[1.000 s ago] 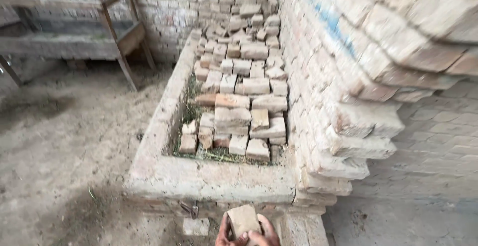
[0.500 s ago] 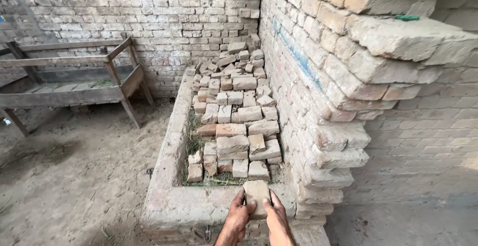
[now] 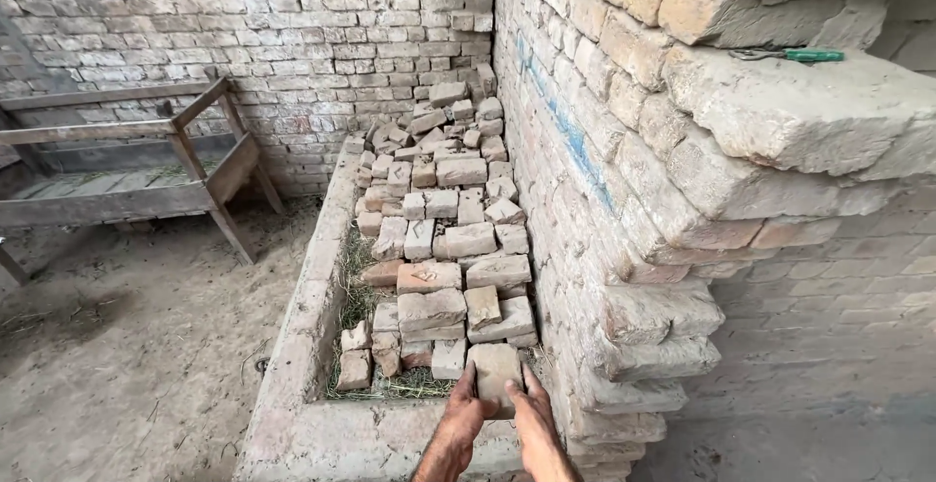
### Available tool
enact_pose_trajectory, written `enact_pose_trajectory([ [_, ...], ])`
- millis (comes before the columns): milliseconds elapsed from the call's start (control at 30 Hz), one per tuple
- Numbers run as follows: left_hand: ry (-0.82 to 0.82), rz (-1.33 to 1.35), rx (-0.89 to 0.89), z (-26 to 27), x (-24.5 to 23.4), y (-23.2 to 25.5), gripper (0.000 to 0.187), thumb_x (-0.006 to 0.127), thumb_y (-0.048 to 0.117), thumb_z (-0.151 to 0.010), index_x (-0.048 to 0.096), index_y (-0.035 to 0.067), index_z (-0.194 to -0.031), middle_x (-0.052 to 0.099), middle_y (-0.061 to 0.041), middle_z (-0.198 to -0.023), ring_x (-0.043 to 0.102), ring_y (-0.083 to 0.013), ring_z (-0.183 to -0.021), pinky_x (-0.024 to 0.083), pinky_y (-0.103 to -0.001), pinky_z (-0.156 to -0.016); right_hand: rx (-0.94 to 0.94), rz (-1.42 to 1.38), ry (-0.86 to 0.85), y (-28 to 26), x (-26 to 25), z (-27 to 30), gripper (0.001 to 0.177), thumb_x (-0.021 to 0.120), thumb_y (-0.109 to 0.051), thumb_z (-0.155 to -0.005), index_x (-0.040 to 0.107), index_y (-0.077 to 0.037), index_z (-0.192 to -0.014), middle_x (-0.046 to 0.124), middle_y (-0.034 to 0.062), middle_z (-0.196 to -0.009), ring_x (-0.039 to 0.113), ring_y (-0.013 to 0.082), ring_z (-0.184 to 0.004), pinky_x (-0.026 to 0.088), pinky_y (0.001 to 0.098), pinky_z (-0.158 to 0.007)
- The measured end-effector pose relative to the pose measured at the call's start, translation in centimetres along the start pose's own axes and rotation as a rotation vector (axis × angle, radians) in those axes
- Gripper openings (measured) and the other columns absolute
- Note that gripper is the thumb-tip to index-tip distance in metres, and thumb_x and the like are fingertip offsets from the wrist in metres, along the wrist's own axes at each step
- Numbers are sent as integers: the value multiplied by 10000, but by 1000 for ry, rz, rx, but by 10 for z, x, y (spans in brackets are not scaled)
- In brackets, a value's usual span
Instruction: Moving bricks and preparing a wall segment for repair or construction.
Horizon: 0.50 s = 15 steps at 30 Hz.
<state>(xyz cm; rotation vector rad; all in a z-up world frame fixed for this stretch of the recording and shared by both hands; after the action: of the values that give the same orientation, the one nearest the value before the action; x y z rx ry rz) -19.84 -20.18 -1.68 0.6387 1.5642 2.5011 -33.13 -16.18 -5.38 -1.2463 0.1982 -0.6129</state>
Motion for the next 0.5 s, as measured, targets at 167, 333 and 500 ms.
enact_pose_trajectory([
  [167,-39,-27,-35,-44,8,4,921,646,-36,-839,203,128,-1631,454,-105,-1615,483,-241,-1441,353,-363,-1192,24,4,36,-3,-7,-40,677,654,-212,-958,393,-145,-1579,521,80,-1554,472,233,-1423,327,443,-1187],
  [333,-77,-42,-135,-59,23,42,980,709,224,-851,141,192,-1649,335,-122,-1671,331,-289,-1529,219,-478,-1256,68,9,87,-39,0,-57,702,581,-164,-964,326,-226,-1616,539,106,-1531,492,236,-1421,307,433,-1195],
  [500,-132,-15,-201,-94,24,67,1060,597,643,-834,78,233,-1663,139,-109,-1734,88,-292,-1600,23,-590,-1276,-11,47,90,-49,5,-103,632,562,-99,-980,394,-143,-1587,546,78,-1525,500,206,-1386,350,367,-1164],
])
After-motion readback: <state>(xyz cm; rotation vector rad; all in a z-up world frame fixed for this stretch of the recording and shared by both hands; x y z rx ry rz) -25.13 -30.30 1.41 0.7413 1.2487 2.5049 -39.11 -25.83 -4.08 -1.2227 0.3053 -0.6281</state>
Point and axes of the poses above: each hand's wrist, its own z-axis away from the middle knuckle, its own x-axis out of the palm, y = z × x, the point moved 3 cm from there along -z, towards the middle knuckle
